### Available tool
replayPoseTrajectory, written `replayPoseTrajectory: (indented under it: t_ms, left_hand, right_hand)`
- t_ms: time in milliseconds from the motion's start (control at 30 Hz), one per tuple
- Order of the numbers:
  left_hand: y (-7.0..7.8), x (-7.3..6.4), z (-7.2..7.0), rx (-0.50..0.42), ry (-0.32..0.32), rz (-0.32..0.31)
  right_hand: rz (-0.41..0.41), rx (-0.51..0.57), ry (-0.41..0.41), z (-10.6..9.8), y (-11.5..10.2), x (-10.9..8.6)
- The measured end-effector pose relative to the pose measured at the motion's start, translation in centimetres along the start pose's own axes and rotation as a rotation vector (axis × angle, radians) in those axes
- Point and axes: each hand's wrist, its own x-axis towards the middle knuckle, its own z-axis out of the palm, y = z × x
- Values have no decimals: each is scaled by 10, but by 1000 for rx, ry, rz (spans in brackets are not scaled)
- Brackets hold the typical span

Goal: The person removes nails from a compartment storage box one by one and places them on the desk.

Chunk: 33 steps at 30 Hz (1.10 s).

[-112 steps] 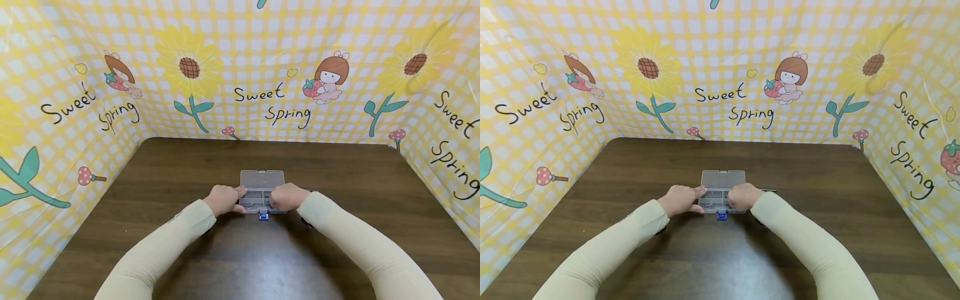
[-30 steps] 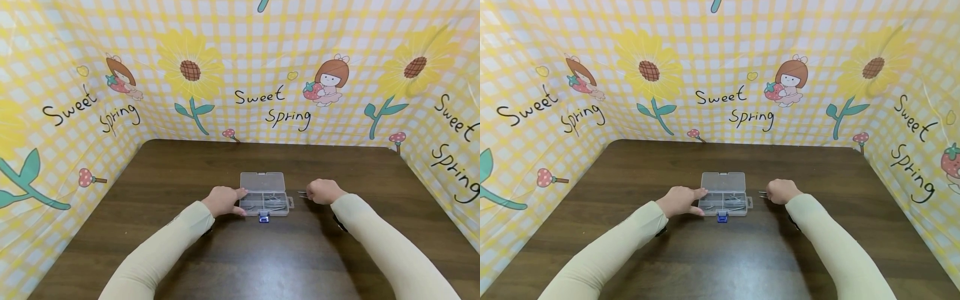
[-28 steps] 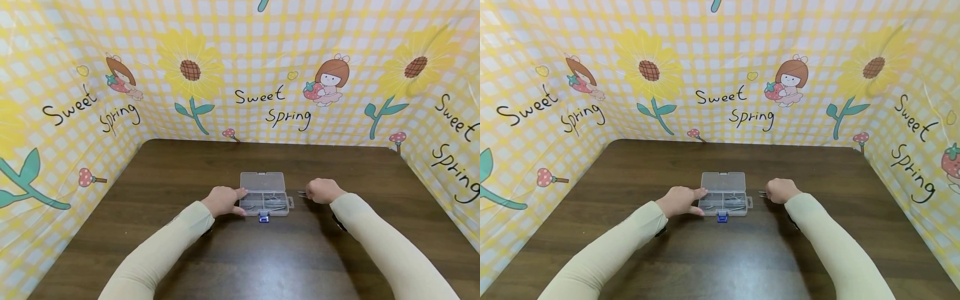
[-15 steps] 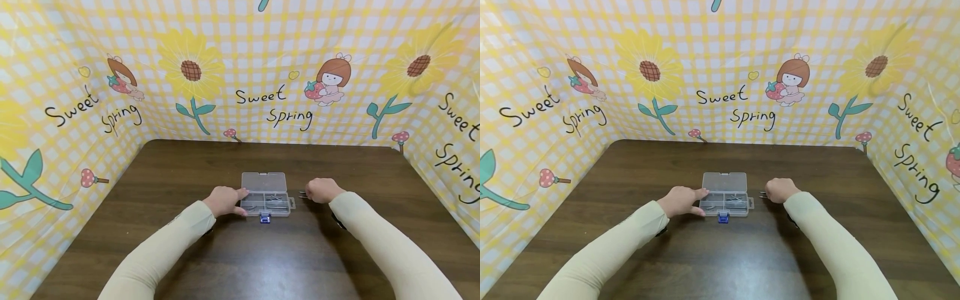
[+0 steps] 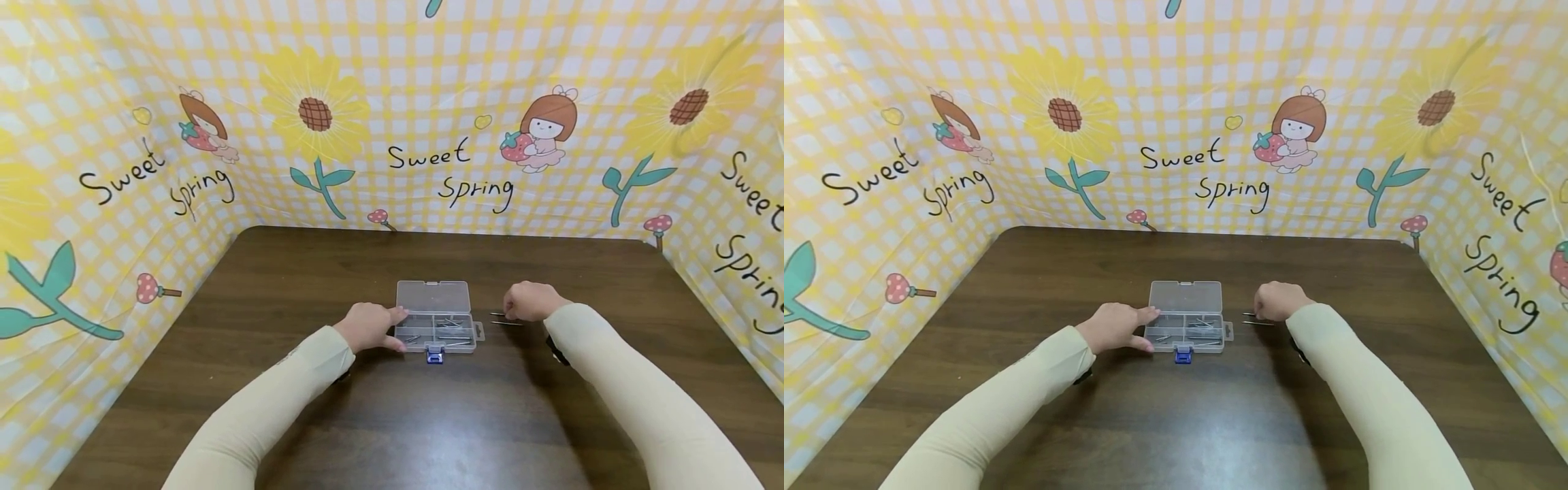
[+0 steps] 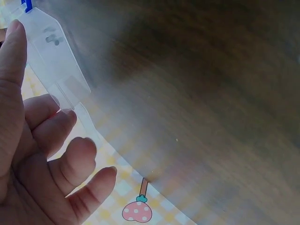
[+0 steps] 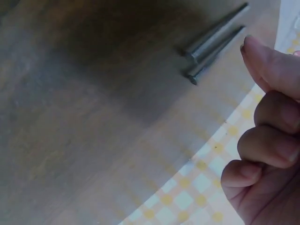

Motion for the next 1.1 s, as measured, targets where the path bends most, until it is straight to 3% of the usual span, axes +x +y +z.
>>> replayPoseTrajectory:
  t_ms: [367, 733, 1100]
  left_hand:
    - [0, 1, 0, 5, 15, 6]
    - [-1, -1, 2, -14, 28, 9]
    - [3, 1, 0, -9, 12, -13]
  right_hand:
    - [-108, 58, 17, -3, -16, 5]
    - [-131, 116, -23, -9, -43, 8]
    - [-205, 70, -58, -7, -61, 15]
